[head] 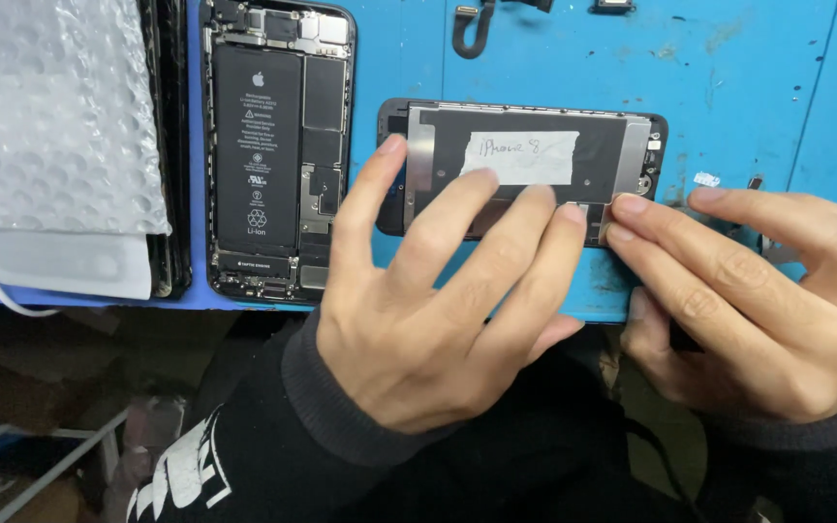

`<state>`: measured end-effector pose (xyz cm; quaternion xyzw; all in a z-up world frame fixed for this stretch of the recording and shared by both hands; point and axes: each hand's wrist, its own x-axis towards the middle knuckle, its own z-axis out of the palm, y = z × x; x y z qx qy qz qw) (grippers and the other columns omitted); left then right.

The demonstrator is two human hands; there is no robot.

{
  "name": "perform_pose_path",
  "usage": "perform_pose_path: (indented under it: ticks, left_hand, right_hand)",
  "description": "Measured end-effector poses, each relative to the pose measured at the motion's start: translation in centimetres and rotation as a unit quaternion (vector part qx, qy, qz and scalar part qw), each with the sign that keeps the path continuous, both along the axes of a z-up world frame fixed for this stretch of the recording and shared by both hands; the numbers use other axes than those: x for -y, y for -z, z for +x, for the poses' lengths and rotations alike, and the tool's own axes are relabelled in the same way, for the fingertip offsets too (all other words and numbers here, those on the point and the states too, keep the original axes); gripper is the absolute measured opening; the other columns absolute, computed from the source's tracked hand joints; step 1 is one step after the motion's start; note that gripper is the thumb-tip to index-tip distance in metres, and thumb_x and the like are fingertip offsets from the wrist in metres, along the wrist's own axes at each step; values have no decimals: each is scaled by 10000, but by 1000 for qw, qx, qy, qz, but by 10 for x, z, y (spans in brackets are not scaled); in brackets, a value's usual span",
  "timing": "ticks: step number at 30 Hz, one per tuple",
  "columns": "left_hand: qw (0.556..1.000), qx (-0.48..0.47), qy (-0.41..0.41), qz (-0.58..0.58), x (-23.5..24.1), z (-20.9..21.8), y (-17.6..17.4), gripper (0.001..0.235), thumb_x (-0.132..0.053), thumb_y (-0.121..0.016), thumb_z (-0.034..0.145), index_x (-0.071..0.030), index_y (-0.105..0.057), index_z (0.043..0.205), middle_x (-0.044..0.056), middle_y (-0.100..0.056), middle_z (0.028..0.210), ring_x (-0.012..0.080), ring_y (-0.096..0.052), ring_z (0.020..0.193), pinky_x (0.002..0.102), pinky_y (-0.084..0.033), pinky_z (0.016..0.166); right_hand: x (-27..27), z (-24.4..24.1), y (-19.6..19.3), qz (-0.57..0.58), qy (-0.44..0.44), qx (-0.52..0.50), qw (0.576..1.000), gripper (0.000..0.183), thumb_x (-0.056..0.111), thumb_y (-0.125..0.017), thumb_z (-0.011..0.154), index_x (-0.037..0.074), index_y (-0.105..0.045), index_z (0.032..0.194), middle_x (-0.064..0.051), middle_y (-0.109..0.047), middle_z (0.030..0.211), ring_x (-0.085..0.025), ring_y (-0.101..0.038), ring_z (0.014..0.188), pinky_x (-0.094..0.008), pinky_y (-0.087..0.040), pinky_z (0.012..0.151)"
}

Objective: Assembling internal components of a smartphone during a repair task.

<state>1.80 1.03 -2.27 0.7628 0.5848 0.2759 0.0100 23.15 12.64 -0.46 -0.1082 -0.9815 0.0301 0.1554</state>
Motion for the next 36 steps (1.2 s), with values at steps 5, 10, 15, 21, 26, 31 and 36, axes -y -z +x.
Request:
perform_pose_path:
  ticks: [5, 10, 15, 21, 26, 31, 36]
  left_hand:
    - [999, -27, 26, -37, -8, 3, 5, 578, -536, -463, 1110, -69, -687, 1366, 91, -619, 1345, 265, -508, 1309, 666, -357, 1156]
    - [999, -42, 16, -30, -6, 2, 9, 606, -556, -426, 1111, -81, -682, 1387, 83, -597, 1410, 267, -488, 1363, 728, -299, 1195]
    - [999, -13, 20, -32, -11, 1, 7, 594, -557, -493, 1065, -69, -698, 1334, 79, -599, 1382, 275, -476, 1373, 790, -268, 1163]
    - [999, -16, 9, -46, -13, 0, 10, 462, -498, -623, 1061, -117, -718, 1306, 46, -621, 1338, 277, -462, 1424, 832, -230, 1181]
    - [998, 26, 55, -31, -13, -6, 13, 594, -579, -633, 1020, -52, -688, 1287, 106, -595, 1390, 301, -430, 1439, 911, -143, 1081]
    - [999, 19, 35, -10, -5, -7, 4, 421, -398, -652, 1054, -61, -713, 1298, 70, -603, 1344, 274, -487, 1353, 825, -290, 1111]
    - [999, 27, 25, -10, 4, -5, 5, 219, -203, -665, 1036, -92, -743, 1207, 15, -609, 1207, 213, -555, 1234, 722, -434, 1120]
  right_hand:
    - [1, -2, -1, 3, 18, 5, 1000, 321, 54, -674, 762, -59, -772, 1046, -176, -768, 1082, -320, -721, 924, -410, -590, 822]
    - [-4, 2, 6, -6, -5, 0, 1000, 338, 59, -674, 761, -74, -770, 1056, -193, -760, 1092, -302, -727, 940, -415, -587, 845]
    - [1, 0, 4, -3, -17, 8, 1000, 357, 56, -672, 762, -84, -773, 1075, -206, -761, 1110, -297, -726, 969, -411, -574, 877]
    - [5, 1, 4, 11, 30, 34, 999, 362, 28, -687, 741, -60, -789, 1076, -173, -767, 1124, -300, -718, 990, -403, -568, 903]
    - [9, -2, 3, -3, 55, 29, 998, 351, 3, -679, 732, -58, -787, 1060, -177, -768, 1105, -335, -707, 1015, -407, -561, 930]
    - [8, -3, 4, -16, 61, 23, 998, 346, -9, -673, 732, -63, -783, 1055, -183, -767, 1096, -350, -703, 1018, -410, -559, 934]
    - [7, 0, 10, -39, 41, 12, 998, 344, -8, -659, 741, -81, -770, 1058, -209, -758, 1097, -362, -703, 1007, -427, -563, 921]
